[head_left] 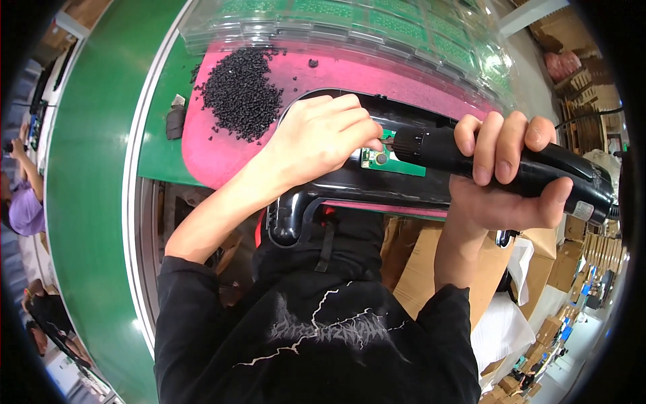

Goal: Assembling a printed circuit board into a black plastic housing using an electric screwdriver.

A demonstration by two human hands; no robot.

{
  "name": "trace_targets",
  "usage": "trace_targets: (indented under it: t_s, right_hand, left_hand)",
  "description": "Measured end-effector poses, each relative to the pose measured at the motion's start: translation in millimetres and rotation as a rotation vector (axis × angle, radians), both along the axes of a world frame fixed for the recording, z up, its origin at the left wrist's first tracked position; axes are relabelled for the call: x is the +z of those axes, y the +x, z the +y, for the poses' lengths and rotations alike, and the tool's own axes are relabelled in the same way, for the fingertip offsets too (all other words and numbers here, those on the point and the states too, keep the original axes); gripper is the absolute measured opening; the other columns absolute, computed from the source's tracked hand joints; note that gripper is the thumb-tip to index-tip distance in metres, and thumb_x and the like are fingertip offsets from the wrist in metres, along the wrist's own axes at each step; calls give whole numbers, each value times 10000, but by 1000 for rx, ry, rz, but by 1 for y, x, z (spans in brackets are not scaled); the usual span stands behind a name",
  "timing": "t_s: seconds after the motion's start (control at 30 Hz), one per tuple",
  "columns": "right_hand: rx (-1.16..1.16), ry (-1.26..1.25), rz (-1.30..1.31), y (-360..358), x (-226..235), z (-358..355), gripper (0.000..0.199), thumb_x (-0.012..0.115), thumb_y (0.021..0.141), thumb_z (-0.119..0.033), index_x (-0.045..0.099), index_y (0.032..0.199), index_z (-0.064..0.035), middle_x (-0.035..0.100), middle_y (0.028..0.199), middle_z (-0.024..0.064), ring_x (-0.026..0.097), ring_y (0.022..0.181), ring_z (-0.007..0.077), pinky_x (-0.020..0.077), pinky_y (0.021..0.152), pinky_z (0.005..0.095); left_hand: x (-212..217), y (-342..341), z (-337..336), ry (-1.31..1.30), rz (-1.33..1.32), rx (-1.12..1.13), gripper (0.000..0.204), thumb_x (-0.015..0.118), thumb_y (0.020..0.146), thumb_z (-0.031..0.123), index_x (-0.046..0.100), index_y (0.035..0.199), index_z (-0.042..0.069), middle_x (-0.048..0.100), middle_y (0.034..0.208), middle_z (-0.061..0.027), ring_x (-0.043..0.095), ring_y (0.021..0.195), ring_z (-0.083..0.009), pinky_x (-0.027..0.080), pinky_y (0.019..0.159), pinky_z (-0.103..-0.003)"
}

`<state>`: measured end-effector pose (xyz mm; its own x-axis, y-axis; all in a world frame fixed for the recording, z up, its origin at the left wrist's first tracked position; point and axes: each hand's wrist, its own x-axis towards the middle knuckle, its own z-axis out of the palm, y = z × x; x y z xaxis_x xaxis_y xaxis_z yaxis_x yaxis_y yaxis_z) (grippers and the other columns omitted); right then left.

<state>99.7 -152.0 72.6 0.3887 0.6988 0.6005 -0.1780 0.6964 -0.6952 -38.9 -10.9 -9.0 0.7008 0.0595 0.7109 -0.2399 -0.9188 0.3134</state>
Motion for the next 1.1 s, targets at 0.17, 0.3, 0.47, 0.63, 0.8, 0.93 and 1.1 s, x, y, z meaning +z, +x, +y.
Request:
trace_targets:
  t_s: [0.17, 0.3, 0.47, 0.63, 0.8, 0.93, 1.1]
  right_hand:
    - [-69, -168, -169, 6, -22, 9, 405, 544, 884, -454, 496, 998, -68, 452, 641, 7, 402, 504, 117, 371, 591, 312]
    - [-92, -225, -161, 9, -35, 13, 388, 540, 886, -434, 484, 987, -64, 447, 643, 14, 400, 504, 119, 376, 592, 311]
    - [-113, -234, -158, 11, -39, 19, 377, 539, 888, -425, 480, 982, -64, 446, 641, 15, 396, 501, 116, 378, 585, 311]
    - [-20, -277, -195, 16, -38, 27, 369, 554, 889, -408, 475, 983, -61, 443, 632, 10, 399, 497, 114, 376, 578, 307]
    - [-27, -296, -209, 11, -38, 32, 366, 567, 885, -397, 469, 972, -55, 438, 623, 8, 396, 485, 111, 354, 536, 290]
    - [-28, -285, -204, 6, -41, 40, 358, 581, 883, -381, 466, 953, -49, 426, 607, 5, 385, 476, 107, 326, 499, 271]
    - [101, -225, -197, 9, -43, 49, 268, 696, 836, -150, 510, 950, 6, 528, 634, 60, 474, 487, 110, 400, 440, 237]
  left_hand:
    - [0, 3, -2, -203, -69, 86, 110, 696, 775, 63, 597, 805, 25, 580, 696, -79, 603, 643, -262, 484, 567, -357]
    - [3, 1, -4, -305, 117, 139, 135, 635, 870, 125, 594, 817, 8, 575, 708, -121, 604, 667, -307, 478, 588, -383]
    - [4, 1, -3, -402, 296, 150, 195, 611, 896, 194, 604, 840, 7, 594, 756, -140, 608, 716, -334, 482, 628, -401]
    - [-6, 1, 2, -406, 364, 118, 155, 629, 863, 167, 631, 872, 13, 638, 824, -136, 631, 804, -340, 498, 680, -411]
    - [-6, -2, 4, -395, 403, 88, 130, 645, 827, 136, 636, 867, 12, 640, 824, -140, 631, 810, -345, 499, 683, -421]
    - [-10, 0, 5, -378, 389, 118, 116, 645, 829, 128, 624, 854, 16, 628, 816, -140, 625, 801, -350, 494, 683, -425]
    - [-4, 1, 3, -346, 368, 159, 135, 652, 835, 153, 610, 840, 26, 619, 809, -129, 624, 811, -334, 494, 686, -418]
